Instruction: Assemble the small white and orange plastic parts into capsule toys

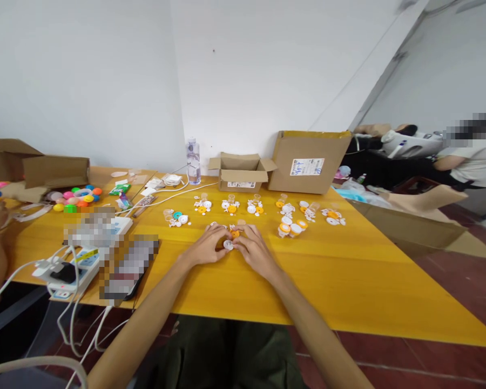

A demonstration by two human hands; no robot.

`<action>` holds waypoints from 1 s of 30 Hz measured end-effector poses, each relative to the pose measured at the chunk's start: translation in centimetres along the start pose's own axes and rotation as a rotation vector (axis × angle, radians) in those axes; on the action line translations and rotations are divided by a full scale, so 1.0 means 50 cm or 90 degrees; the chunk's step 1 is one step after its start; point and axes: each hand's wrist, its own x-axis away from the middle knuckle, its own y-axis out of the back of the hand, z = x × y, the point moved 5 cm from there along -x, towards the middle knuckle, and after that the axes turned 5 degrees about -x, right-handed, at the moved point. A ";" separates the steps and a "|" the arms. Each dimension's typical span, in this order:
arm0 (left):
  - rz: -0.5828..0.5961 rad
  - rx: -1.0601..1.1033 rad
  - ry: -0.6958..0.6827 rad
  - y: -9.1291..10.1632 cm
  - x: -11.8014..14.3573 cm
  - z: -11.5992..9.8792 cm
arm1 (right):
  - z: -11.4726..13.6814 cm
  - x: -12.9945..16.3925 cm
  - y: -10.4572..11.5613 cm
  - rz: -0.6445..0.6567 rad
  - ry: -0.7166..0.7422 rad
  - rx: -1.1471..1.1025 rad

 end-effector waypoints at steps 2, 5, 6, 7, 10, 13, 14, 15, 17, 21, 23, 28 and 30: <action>-0.002 -0.001 0.002 0.000 0.000 0.000 | 0.000 0.000 0.000 -0.003 0.001 0.001; 0.000 0.004 0.003 0.000 0.001 0.001 | 0.001 0.000 -0.001 -0.003 0.000 0.001; 0.001 0.006 0.003 -0.001 0.001 0.001 | 0.001 0.000 -0.002 -0.001 0.001 0.001; 0.001 0.009 0.005 -0.001 0.001 0.002 | 0.002 -0.001 -0.003 0.002 0.001 0.002; -0.002 0.012 0.008 -0.002 0.001 0.004 | 0.002 -0.001 -0.005 0.007 0.003 0.006; -0.008 0.020 0.004 -0.004 0.001 0.005 | 0.002 -0.001 -0.006 -0.003 0.006 0.006; -0.008 0.024 0.002 -0.005 0.000 0.006 | 0.002 -0.001 -0.006 -0.008 0.010 0.005; -0.009 0.028 0.001 -0.005 0.000 0.006 | 0.002 -0.001 -0.006 -0.012 0.015 0.005; -0.009 0.034 0.000 -0.006 0.000 0.007 | 0.002 -0.001 -0.007 -0.018 0.024 0.004; -0.010 0.040 -0.003 -0.006 -0.001 0.008 | 0.002 -0.001 -0.006 -0.026 0.023 0.012; -0.012 0.039 -0.005 -0.006 -0.001 0.008 | 0.002 -0.001 -0.006 -0.029 0.021 0.016; -0.018 0.040 -0.010 -0.005 -0.001 0.007 | 0.003 -0.001 -0.005 -0.032 0.019 0.019; -0.016 0.038 -0.010 -0.005 -0.001 0.007 | 0.004 -0.001 -0.004 -0.030 0.016 0.020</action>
